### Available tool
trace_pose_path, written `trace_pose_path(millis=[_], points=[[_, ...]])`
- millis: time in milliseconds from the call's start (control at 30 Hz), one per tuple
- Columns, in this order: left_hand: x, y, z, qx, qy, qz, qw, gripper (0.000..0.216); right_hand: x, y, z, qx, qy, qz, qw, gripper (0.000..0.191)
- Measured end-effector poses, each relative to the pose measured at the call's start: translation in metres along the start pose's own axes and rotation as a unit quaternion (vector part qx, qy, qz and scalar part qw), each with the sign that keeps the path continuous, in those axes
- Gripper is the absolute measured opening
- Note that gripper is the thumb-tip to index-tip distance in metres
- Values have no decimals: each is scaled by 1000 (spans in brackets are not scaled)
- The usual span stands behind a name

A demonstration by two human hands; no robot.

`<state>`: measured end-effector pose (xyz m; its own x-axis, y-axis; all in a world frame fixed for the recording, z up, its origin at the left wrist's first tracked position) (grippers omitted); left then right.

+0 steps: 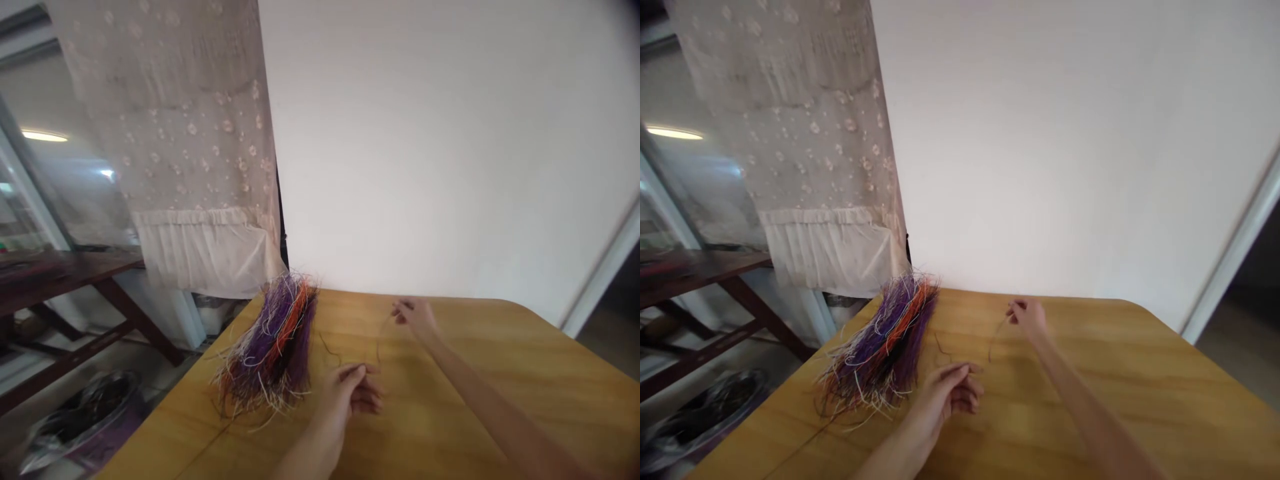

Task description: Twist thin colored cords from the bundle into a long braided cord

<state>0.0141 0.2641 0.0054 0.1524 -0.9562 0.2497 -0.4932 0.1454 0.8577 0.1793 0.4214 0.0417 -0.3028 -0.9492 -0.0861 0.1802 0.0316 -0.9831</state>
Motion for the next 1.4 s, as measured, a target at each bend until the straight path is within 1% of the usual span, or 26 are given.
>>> trace_pose_path(millis=[33, 100, 167, 200, 267, 367, 433, 533, 700, 800, 900, 1033, 1133, 1200, 1300, 1400], points=[[-4, 3, 4, 14, 14, -6, 1000, 48, 16, 5, -9, -9, -27, 0, 1000, 24], [-8, 8, 8, 36, 34, -15, 999, 48, 55, 12, -25, -35, -71, 6, 997, 43], [-9, 10, 9, 49, 40, -21, 998, 48, 92, 14, -35, -58, -98, 19, 993, 56], [-9, 10, 9, 52, 39, -24, 998, 48, 106, 14, -38, -64, -109, 26, 992, 57], [-8, 10, 6, 54, 33, -30, 998, 47, 126, 8, -42, -71, -129, 48, 988, 51], [-6, 10, 3, 54, 22, -40, 998, 45, 135, -3, -43, -71, -138, 80, 985, 45], [-6, 11, 2, 53, 16, -43, 998, 43, 132, -9, -41, -66, -131, 97, 984, 41], [-6, 10, 2, 48, 10, -42, 998, 41, 125, -12, -36, -52, -100, 115, 987, 36], [-3, 0, -2, 26, -1, -19, 999, 47, 111, -15, -27, -22, -35, 136, 990, 34], [2, -6, -7, 15, -12, -4, 1000, 51, 96, -14, -21, 1, -3, 138, 990, 33], [8, -10, -11, 4, -20, 8, 1000, 51, 72, -4, -12, 42, 40, 122, 991, 26], [17, -19, -17, -14, -33, 15, 999, 52, 30, 16, 6, 131, 96, 53, 985, 20], [19, -33, -26, -36, -52, 16, 998, 54, 6, 26, 13, 187, 92, 3, 978, 22], [19, -45, -31, -52, -57, 10, 997, 55, -3, 27, 13, 205, 81, -12, 975, 23], [17, -57, -36, -74, -52, -9, 996, 54, -1, 19, 5, 199, 72, -11, 977, 27], [16, -62, -39, -97, -56, -28, 993, 48, 15, 0, -13, 168, 63, 22, 983, 30]])
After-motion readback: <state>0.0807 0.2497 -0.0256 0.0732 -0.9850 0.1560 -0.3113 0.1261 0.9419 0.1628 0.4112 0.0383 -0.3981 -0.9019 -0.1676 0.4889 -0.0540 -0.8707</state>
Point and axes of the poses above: each hand's wrist, its own x-axis away from the middle knuckle, its own z-axis out of the back of the hand, y = z × x, the point moved 5 cm from there along -x, towards the middle knuckle, and after that the axes turned 15 degrees about y, right-handed, at the moved point
